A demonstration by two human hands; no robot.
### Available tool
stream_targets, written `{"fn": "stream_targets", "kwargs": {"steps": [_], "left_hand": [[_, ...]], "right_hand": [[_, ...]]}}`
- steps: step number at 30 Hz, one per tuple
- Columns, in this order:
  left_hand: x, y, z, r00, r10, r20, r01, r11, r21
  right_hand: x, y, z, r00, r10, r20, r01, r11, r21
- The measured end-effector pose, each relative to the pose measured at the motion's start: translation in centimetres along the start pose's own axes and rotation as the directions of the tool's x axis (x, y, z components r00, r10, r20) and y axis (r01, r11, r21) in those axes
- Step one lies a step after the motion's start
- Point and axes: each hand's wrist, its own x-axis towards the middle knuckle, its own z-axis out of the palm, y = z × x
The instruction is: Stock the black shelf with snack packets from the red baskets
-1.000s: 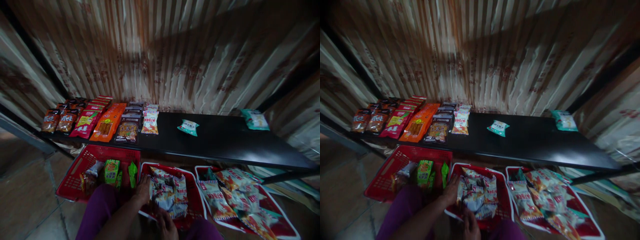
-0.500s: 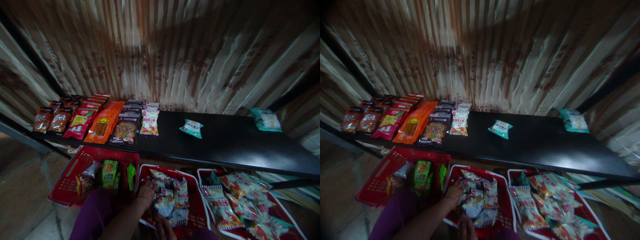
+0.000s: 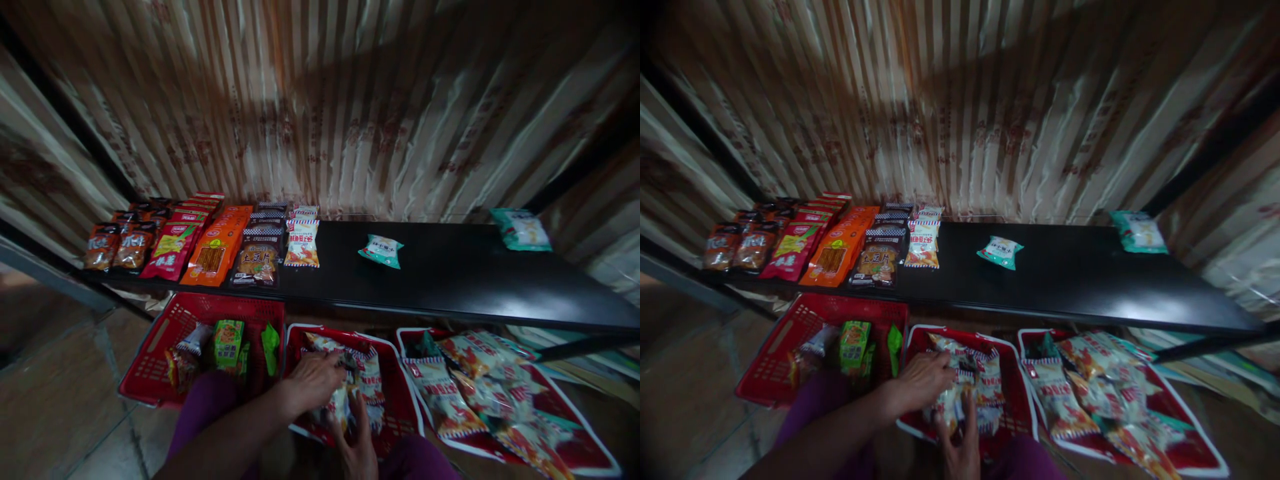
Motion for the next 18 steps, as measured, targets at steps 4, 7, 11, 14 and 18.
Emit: {"fn": "stream_targets", "kwargs": {"steps": [4, 7, 11, 14, 18], "left_hand": [[-1.1, 1.9, -3.0, 0.998, 0.03, -0.047, -0.029, 0.999, 0.013], [-2.0, 2.3, -4.8, 0.994, -0.012, -0.11, 0.007, 0.999, -0.051], [-3.3, 1.8, -7.2, 0.975, -0.158, -0.155, 0.112, 0.957, -0.266], [-4.5, 1.1, -8.8, 0.97, -0.216, -0.112, 0.149, 0.892, -0.427], [-6.2, 0.9, -9.6, 0.967, -0.213, -0.142, 0.064, 0.738, -0.671]], "right_hand": [[-0.5, -1.9, -0.3, 0.981, 0.154, 0.115, -0.166, 0.981, 0.102], [-1.2, -4.2, -0.9, 0.962, 0.227, 0.149, -0.25, 0.954, 0.166], [-2.0, -8.7, -2.8, 0.937, 0.264, 0.229, -0.305, 0.938, 0.165], [-2.6, -11.9, -4.3, 0.924, 0.237, 0.3, -0.31, 0.923, 0.227], [-3.9, -14.1, -5.5, 0.929, 0.111, 0.352, -0.232, 0.917, 0.324]]}}
